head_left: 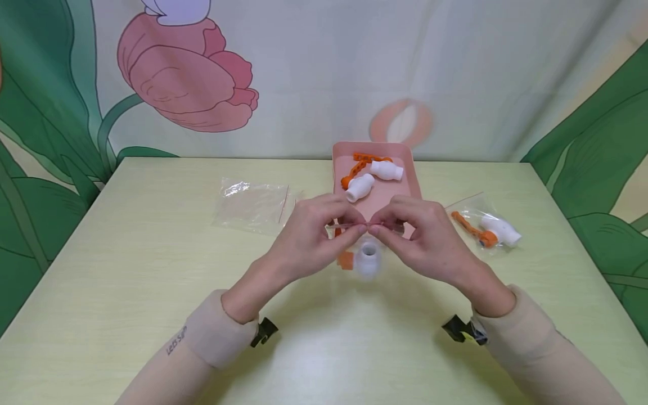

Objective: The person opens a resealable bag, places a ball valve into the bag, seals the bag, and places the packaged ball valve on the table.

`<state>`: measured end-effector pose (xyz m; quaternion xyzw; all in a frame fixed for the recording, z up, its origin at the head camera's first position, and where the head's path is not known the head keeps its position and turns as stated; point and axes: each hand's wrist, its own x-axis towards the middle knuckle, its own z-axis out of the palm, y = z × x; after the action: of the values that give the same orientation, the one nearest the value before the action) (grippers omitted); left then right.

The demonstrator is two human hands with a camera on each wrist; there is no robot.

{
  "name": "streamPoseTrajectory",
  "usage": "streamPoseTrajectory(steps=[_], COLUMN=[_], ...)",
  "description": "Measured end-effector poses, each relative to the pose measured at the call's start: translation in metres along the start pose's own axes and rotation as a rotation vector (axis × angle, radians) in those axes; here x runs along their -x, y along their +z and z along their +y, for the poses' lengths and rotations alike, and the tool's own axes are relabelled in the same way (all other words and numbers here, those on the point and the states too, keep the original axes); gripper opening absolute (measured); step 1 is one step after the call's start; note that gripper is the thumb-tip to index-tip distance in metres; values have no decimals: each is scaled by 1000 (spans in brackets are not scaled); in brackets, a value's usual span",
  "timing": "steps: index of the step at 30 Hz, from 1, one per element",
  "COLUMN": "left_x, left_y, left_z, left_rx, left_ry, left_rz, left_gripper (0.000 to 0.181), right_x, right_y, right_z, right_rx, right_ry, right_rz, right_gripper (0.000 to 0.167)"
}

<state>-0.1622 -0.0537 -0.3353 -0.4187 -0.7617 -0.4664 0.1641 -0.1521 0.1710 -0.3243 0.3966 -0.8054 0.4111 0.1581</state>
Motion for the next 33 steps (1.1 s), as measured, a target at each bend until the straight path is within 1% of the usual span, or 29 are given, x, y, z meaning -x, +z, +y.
streamPoseTrajectory(steps=[4,6,9,13,17,22,27,33], left_x=[-1,-1,-2,-3,-3,-2,-2,-3], left_y=[1,0,-2,-6,-9,-12,-14,-15], left_z=[2,3,3,2,1,1,3,5], left_rx=[-66,-99,-128,-128,-100,-94,-114,-136], left_ry=[36,35,15,-14,-45,-73,-84,-76], left_rz=[13,12,15,26,30,8,-35,-44], left_gripper=[4,4,4,6,7,7,9,6], right_x=[0,0,0,-1,-2,-1,0,-1], right_y=[2,2,1,-2,-5,-9,-14,-19], right_z=[0,0,-1,-3,-4,-5,-4,-4], right_rx=[41,53,71,91,101,115,128,124], right_ry=[-10,-8,4,27,45,68,99,137], right_rz=[5,11,22,35,37,23,14,15], right_gripper=[15,15,14,13,14,15,16,14])
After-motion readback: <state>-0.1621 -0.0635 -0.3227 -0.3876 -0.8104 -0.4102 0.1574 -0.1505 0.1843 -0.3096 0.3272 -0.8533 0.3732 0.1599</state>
